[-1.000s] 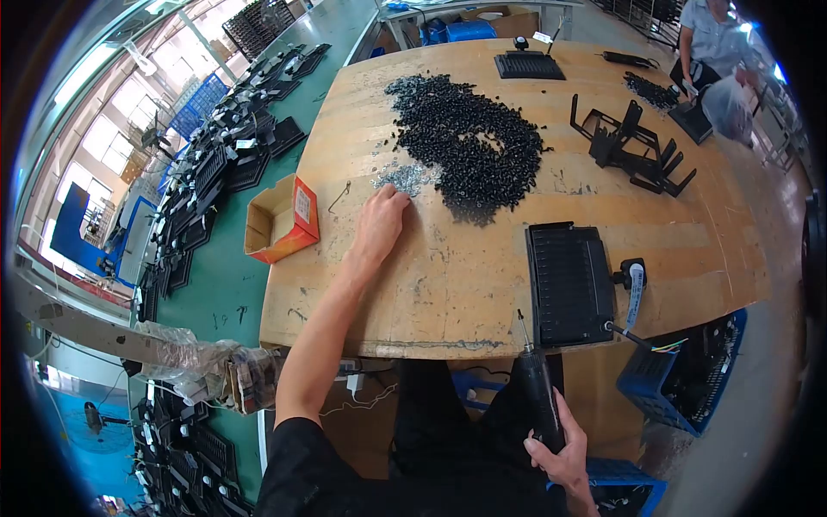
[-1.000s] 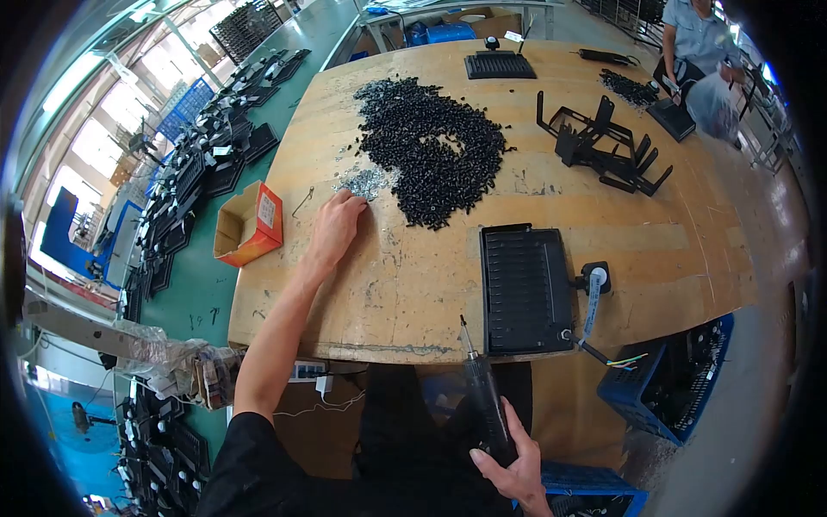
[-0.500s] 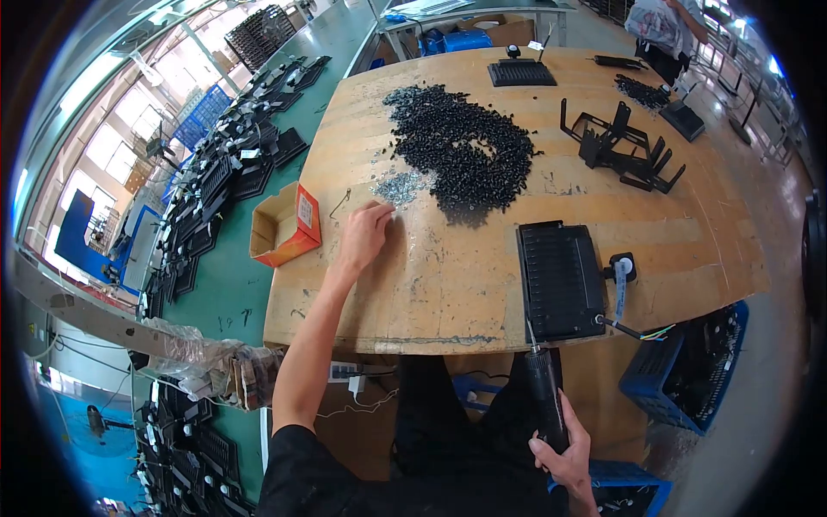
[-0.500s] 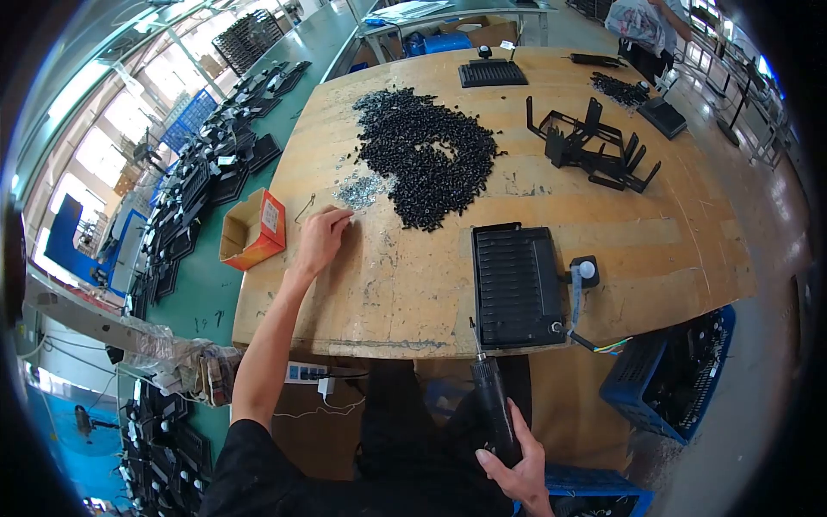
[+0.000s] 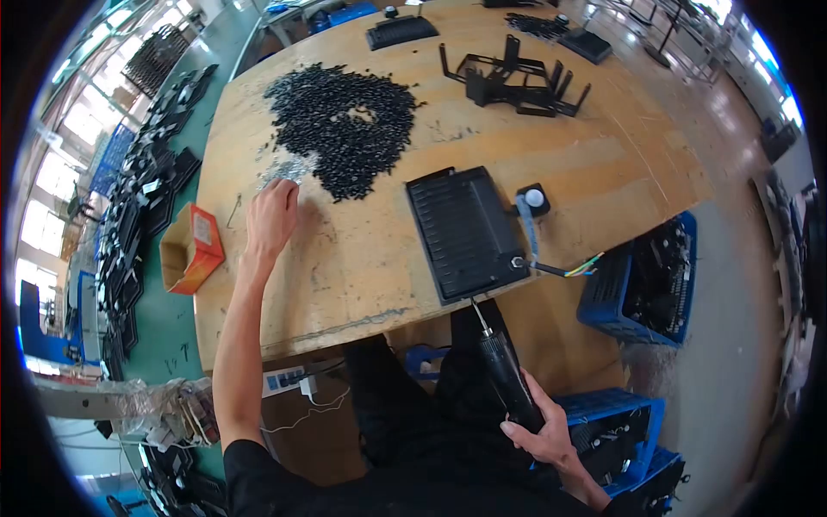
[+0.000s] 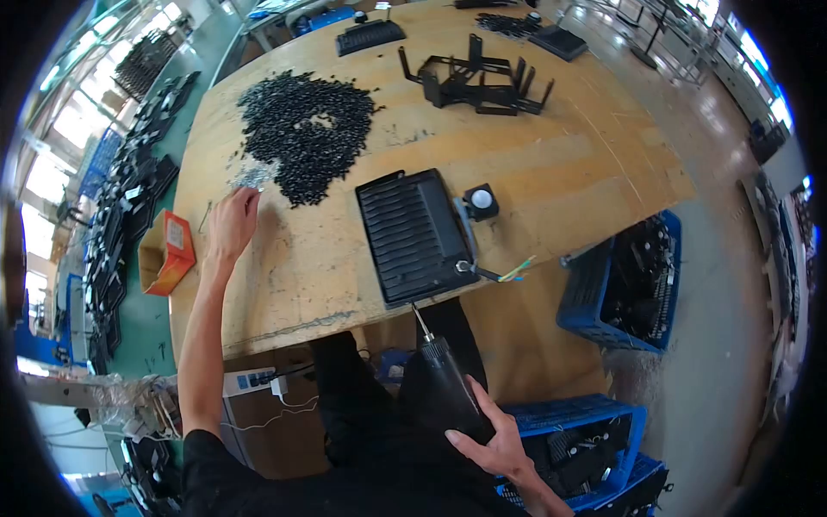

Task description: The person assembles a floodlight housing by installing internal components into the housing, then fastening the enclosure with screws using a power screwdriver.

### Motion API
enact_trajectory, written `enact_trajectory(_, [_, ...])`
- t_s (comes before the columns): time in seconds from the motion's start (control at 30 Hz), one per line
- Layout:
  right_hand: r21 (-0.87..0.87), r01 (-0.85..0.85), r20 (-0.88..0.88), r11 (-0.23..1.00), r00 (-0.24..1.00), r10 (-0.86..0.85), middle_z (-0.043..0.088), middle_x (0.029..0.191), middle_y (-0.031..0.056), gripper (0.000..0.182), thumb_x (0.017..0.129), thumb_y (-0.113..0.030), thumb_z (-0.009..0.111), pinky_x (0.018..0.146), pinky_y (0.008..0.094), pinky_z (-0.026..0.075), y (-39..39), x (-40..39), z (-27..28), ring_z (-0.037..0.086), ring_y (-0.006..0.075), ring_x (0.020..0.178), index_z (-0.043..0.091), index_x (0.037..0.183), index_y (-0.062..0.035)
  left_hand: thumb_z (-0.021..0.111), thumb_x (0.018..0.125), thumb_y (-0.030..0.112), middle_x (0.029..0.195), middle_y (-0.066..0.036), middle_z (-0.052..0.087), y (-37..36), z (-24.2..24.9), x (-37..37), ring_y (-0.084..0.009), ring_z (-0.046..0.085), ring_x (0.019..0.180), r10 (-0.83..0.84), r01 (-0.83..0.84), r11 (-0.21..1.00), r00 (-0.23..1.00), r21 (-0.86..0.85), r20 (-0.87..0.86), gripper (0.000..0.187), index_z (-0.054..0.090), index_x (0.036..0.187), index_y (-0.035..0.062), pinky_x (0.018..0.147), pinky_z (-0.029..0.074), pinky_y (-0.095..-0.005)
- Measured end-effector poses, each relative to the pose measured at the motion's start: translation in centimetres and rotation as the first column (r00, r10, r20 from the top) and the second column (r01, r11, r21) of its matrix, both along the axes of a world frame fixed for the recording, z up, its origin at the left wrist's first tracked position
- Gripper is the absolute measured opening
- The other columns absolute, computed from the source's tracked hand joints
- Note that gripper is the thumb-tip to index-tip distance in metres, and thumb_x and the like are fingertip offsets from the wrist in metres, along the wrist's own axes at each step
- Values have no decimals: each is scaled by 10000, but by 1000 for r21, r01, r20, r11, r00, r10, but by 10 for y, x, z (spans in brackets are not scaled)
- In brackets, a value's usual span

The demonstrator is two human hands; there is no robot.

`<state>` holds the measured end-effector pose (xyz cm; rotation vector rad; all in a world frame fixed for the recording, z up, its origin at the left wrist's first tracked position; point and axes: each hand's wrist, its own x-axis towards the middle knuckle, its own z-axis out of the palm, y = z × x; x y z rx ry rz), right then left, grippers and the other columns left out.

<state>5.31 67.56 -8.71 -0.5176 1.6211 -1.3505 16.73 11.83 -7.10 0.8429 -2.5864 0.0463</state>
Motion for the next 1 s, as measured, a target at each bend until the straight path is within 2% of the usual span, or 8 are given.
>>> enact_trajectory(0.13, [89, 52, 129, 995, 990, -64, 724, 1041, 86, 906, 902, -132, 803, 696, 253, 553, 10, 0, 11, 678, 106, 758, 317, 1653, 9, 690, 999, 157, 954, -162, 770, 81, 10, -72, -312, 767, 849, 77, 66, 937, 919, 344, -387, 141, 759, 1071, 58, 753, 584, -404])
enact_trajectory(0.23, [29, 154, 179, 988, 971, -157, 673, 910, 37, 893, 908, -124, 786, 516, 225, 463, 1, -3, 13, 568, 60, 567, 314, 1657, -5, 692, 994, 138, 981, -195, 778, 122, 2, -129, -335, 777, 898, -64, 246, 922, 859, 300, -509, 160, 749, 1064, 6, 795, 593, -401])
enact_trajectory(0.3, [20, 147, 180, 989, 972, -148, 679, 928, 41, 896, 907, -128, 789, 519, 224, 467, -2, -9, 13, 574, 61, 574, 315, 1659, -13, 695, 980, 123, 957, -212, 767, 135, -15, -159, -396, 753, 870, -87, 274, 919, 842, 282, -532, 142, 746, 1050, 11, 773, 586, -437])
enact_trajectory(0.5, [27, 107, 155, 994, 982, -110, 683, 971, 45, 906, 908, -134, 796, 530, 226, 478, -2, -15, 11, 581, 67, 588, 312, 1670, -48, 683, 1012, 146, 926, -174, 776, 156, -15, -177, -284, 770, 821, -38, 242, 895, 879, 375, -476, 166, 748, 1052, -2, 743, 563, -368])
enact_trajectory(0.57, [30, 88, 133, 996, 987, -91, 683, 978, 45, 907, 908, -133, 796, 536, 226, 481, -3, -15, 12, 581, 66, 597, 312, 1671, -54, 674, 1007, 157, 859, -196, 751, 156, -18, -177, -397, 730, 776, -64, 281, 897, 846, 340, -530, 143, 732, 1019, 28, 696, 549, -430])
enact_trajectory(0.77, [-37, 110, 393, 993, 915, -87, 670, 972, 30, 896, 913, -115, 788, 581, 229, 486, -8, -10, 14, 582, 60, 651, 313, 1670, -46, 677, 1015, 123, 1011, -149, 796, 157, -8, -166, -291, 762, 895, 1, 305, 828, 839, 471, -545, 161, 735, 1058, -21, 814, 567, -343])
enact_trajectory(0.87, [-68, 62, 187, 996, 981, -48, 663, 893, 59, 930, 894, -116, 780, 504, 222, 473, -16, -6, 19, 589, 69, 573, 277, 1669, -11, 707, 964, 59, 1280, -141, 740, 161, 3, -152, -328, 644, 1267, -311, 376, 926, 803, 27, -508, 101, 739, 1045, 8, 1076, 504, -429])
enact_trajectory(1.0, [-69, 20, 181, 997, 983, -7, 673, 944, 48, 906, 913, -106, 777, 559, 227, 486, -23, -8, 26, 585, 64, 626, 285, 1668, -12, 734, 915, 20, 1255, -118, 751, 205, 29, -99, -335, 630, 1275, -451, 572, 792, 783, 212, -428, 122, 743, 1035, 0, 1073, 500, -461])
